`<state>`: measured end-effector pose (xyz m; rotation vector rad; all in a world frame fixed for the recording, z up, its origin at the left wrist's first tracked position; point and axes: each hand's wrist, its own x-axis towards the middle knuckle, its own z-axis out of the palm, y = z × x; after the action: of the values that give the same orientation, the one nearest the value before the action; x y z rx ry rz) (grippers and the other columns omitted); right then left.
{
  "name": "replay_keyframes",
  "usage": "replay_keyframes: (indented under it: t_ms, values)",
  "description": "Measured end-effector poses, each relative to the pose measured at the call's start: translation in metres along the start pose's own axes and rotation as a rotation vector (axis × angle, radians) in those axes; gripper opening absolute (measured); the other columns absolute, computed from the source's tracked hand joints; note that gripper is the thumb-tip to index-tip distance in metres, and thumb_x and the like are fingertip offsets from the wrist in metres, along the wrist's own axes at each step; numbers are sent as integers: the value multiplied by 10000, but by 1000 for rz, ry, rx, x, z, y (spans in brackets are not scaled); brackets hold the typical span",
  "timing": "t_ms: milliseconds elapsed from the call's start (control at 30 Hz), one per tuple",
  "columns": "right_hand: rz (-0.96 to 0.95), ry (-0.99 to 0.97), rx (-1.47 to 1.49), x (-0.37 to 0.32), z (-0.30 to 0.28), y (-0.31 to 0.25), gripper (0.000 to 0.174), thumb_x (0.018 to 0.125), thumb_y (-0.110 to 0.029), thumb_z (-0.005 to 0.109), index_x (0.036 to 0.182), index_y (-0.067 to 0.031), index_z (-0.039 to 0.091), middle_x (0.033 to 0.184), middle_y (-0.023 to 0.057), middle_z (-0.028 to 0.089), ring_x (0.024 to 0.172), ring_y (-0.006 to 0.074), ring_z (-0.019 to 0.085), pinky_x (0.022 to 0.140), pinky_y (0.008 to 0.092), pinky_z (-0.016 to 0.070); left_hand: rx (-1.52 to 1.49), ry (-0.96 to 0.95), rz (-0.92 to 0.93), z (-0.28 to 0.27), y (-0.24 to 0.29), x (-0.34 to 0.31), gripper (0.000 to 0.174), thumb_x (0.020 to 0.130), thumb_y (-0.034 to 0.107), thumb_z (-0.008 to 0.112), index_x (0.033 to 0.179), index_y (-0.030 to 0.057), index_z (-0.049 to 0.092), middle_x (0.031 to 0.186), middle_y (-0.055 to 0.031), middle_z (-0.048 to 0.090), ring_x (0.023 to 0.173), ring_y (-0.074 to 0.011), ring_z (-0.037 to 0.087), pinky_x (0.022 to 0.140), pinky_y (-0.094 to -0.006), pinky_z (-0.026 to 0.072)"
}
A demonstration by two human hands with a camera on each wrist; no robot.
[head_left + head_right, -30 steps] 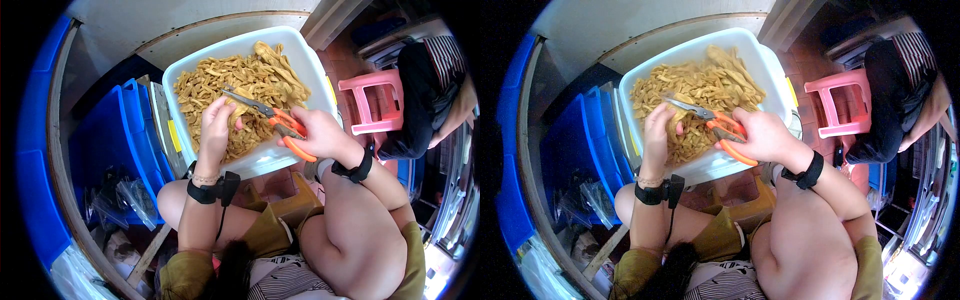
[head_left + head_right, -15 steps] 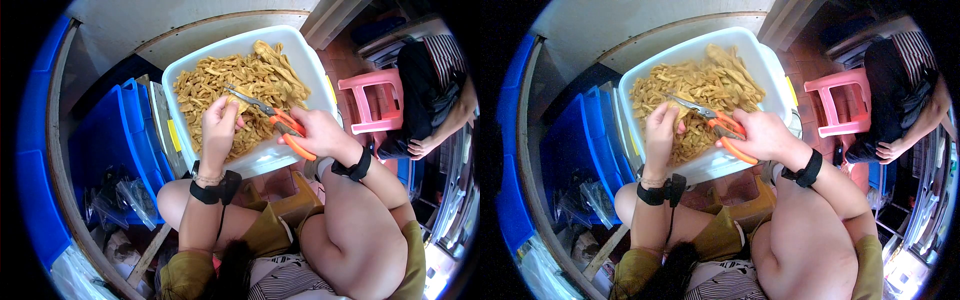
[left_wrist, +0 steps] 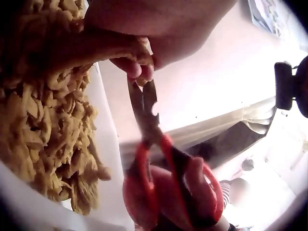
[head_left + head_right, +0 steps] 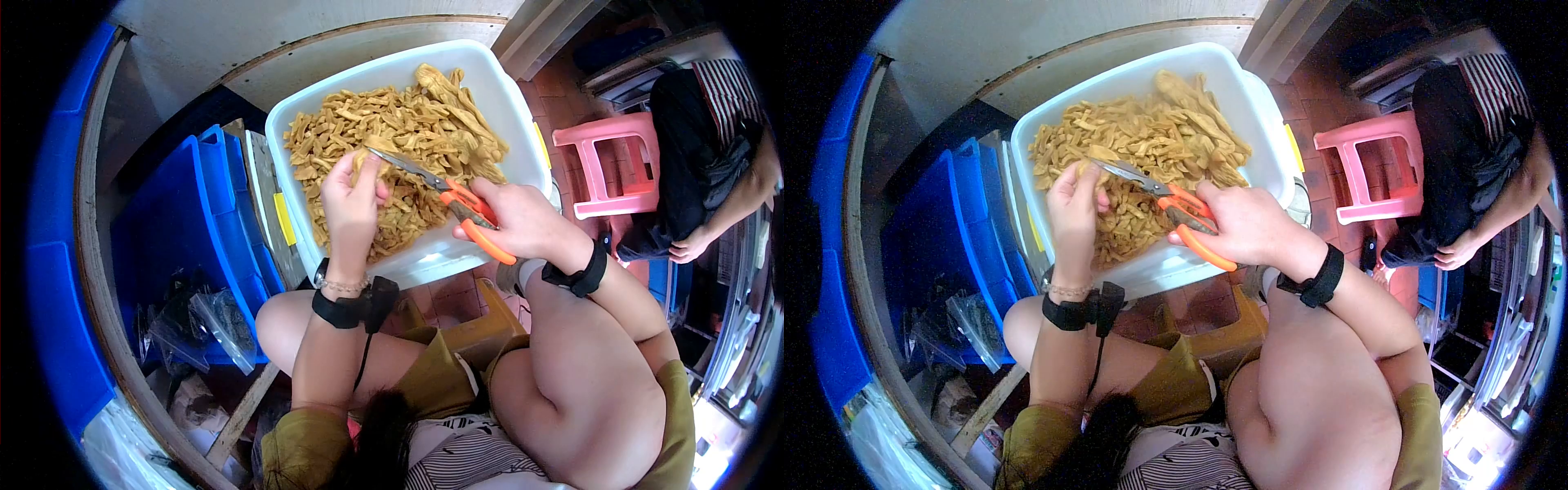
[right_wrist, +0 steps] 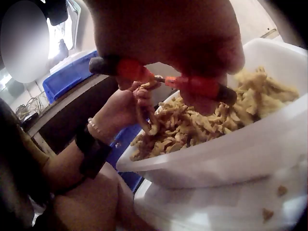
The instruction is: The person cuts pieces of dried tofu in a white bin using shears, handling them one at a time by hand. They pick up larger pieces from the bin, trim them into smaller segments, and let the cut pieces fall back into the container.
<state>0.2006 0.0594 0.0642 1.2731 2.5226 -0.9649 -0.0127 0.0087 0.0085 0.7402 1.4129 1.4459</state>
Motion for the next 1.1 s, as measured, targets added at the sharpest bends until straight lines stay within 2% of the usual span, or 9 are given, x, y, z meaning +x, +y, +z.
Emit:
replay_keyframes:
  t_ms: [167, 267, 400, 600, 667, 767, 867, 967, 1100]
  values:
    - [-4, 9, -5, 0, 2, 2, 542, 796, -565, 623, 857, -38, 509, 655, 194, 579, 659, 398, 603, 588, 456, 451, 19, -38, -12, 0, -2, 0, 188, 952, 198, 566, 922, 28, 639, 601, 32, 535, 520, -29, 465, 481, -186, 351]
    - [1, 37, 13, 0, 4, 2, 562, 788, -578, 627, 855, -31, 520, 653, 196, 575, 653, 397, 601, 586, 452, 448, 271, -75, 39, 6, -3, -6, 200, 934, 201, 573, 867, 23, 635, 552, 10, 540, 486, -53, 476, 462, -233, 357]
    - [-18, 64, 16, 0, 2, 3, 637, 790, -640, 588, 811, -6, 544, 649, 207, 600, 657, 397, 618, 591, 453, 481, 314, -78, 56, 11, -3, -9, 199, 928, 194, 573, 882, 11, 634, 561, -5, 555, 501, -60, 502, 476, -242, 382]
    - [-33, 59, 34, 0, 1, 5, 601, 783, -605, 623, 752, -8, 556, 636, 214, 586, 647, 394, 612, 585, 446, 473, 280, -78, 31, 7, -6, -5, 192, 927, 189, 580, 917, 6, 640, 573, -7, 559, 518, -58, 517, 492, -234, 394]
    - [-69, 130, 126, 1, 7, 8, 506, 793, -494, 688, 776, -13, 532, 586, 161, 536, 549, 326, 568, 534, 390, 433, 195, -76, 35, 5, -3, -2, 198, 934, 192, 582, 910, 1, 632, 582, 7, 550, 520, -59, 515, 497, -224, 394]
    - [64, 148, 354, 4, 6, 8, 570, 768, -582, 665, 717, -25, 549, 612, 194, 569, 637, 373, 617, 578, 428, 469, 171, -126, 20, 0, -4, 1, 221, 954, 209, 554, 944, -2, 619, 659, 4, 570, 560, -59, 522, 526, -210, 410]
    - [78, 226, 252, 5, 6, 11, 577, 759, -603, 663, 739, -36, 552, 616, 182, 572, 639, 362, 623, 580, 418, 472, -27, -90, -8, 2, 0, 0, 230, 969, 218, 515, 1008, 3, 587, 754, -27, 604, 631, -75, 552, 585, -218, 444]
    - [48, 218, 131, 1, 2, 10, 586, 752, -622, 656, 772, -45, 557, 632, 173, 588, 644, 362, 625, 585, 415, 476, -61, -39, -49, -2, -3, 6, 237, 987, 222, 466, 1060, 14, 552, 826, -51, 621, 699, -96, 574, 652, -239, 467]
    - [22, 138, 34, 0, 1, 7, 598, 753, -640, 640, 797, -50, 556, 633, 166, 596, 648, 364, 626, 586, 420, 478, -149, -57, -17, -6, -6, 8, 217, 994, 207, 443, 1062, 27, 544, 822, -56, 627, 715, -111, 588, 686, -253, 474]
